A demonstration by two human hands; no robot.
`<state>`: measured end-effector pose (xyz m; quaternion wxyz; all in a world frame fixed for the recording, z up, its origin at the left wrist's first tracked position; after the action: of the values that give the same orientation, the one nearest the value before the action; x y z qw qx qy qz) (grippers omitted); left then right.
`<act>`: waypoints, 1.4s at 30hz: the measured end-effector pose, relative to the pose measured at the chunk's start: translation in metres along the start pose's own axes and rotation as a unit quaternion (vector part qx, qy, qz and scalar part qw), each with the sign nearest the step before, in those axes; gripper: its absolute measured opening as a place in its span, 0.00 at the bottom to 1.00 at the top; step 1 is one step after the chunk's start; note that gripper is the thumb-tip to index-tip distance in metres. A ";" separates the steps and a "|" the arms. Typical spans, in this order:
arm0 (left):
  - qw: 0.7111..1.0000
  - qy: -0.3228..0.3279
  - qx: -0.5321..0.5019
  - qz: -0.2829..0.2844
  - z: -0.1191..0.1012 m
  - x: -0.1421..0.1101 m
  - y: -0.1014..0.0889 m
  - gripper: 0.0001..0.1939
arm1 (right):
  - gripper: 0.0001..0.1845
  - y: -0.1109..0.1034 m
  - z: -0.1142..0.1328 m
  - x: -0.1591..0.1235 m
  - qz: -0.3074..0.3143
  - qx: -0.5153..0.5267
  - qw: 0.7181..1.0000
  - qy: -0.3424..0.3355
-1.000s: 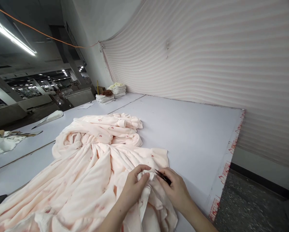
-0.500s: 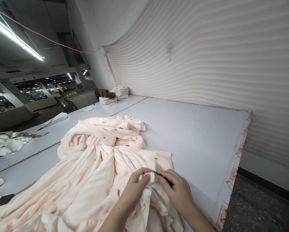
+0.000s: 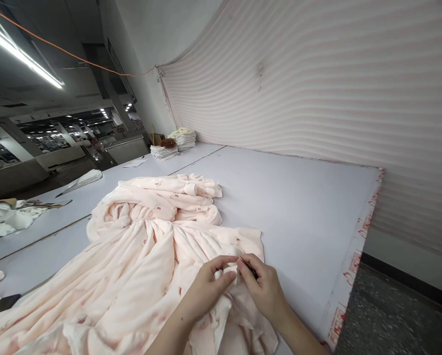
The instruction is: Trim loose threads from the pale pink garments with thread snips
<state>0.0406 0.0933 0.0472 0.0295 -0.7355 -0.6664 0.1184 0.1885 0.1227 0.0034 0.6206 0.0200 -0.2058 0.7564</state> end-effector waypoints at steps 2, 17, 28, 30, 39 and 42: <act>1.000 -0.007 0.011 -0.006 0.000 0.001 0.003 0.13 | 0.10 0.002 0.000 0.000 -0.018 -0.013 1.000 0.000; 0.999 0.004 0.004 -0.051 0.000 0.002 0.006 0.08 | 0.16 -0.013 0.000 -0.004 0.067 0.107 0.988 0.093; 0.997 -0.057 0.055 0.007 -0.009 0.010 -0.006 0.11 | 0.13 -0.029 0.002 0.006 0.158 0.157 0.965 0.136; 0.995 -0.090 0.036 0.008 -0.010 0.011 -0.007 0.13 | 0.11 -0.032 0.002 0.008 0.152 0.136 0.970 0.134; 0.998 -0.005 0.036 -0.044 -0.020 0.023 -0.022 0.10 | 0.16 -0.025 -0.017 0.010 0.060 0.143 0.979 0.133; 0.972 0.018 -0.067 -0.225 -0.027 0.028 -0.070 0.14 | 0.21 -0.036 -0.056 0.021 -0.064 0.069 0.977 0.189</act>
<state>-0.0197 0.1315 0.0838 0.0182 -0.5691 -0.8205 0.0510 0.2304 0.1668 -0.0316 0.6926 -0.0670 -0.0301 0.7175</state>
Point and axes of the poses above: each hand's wrist, its own x-axis towards the middle knuckle, its own y-axis out of the palm, z = x × y, the point moved 1 cm from there along x, towards the middle knuckle, and after that the axes turned 4 degrees about -x, right-handed, at the moved point
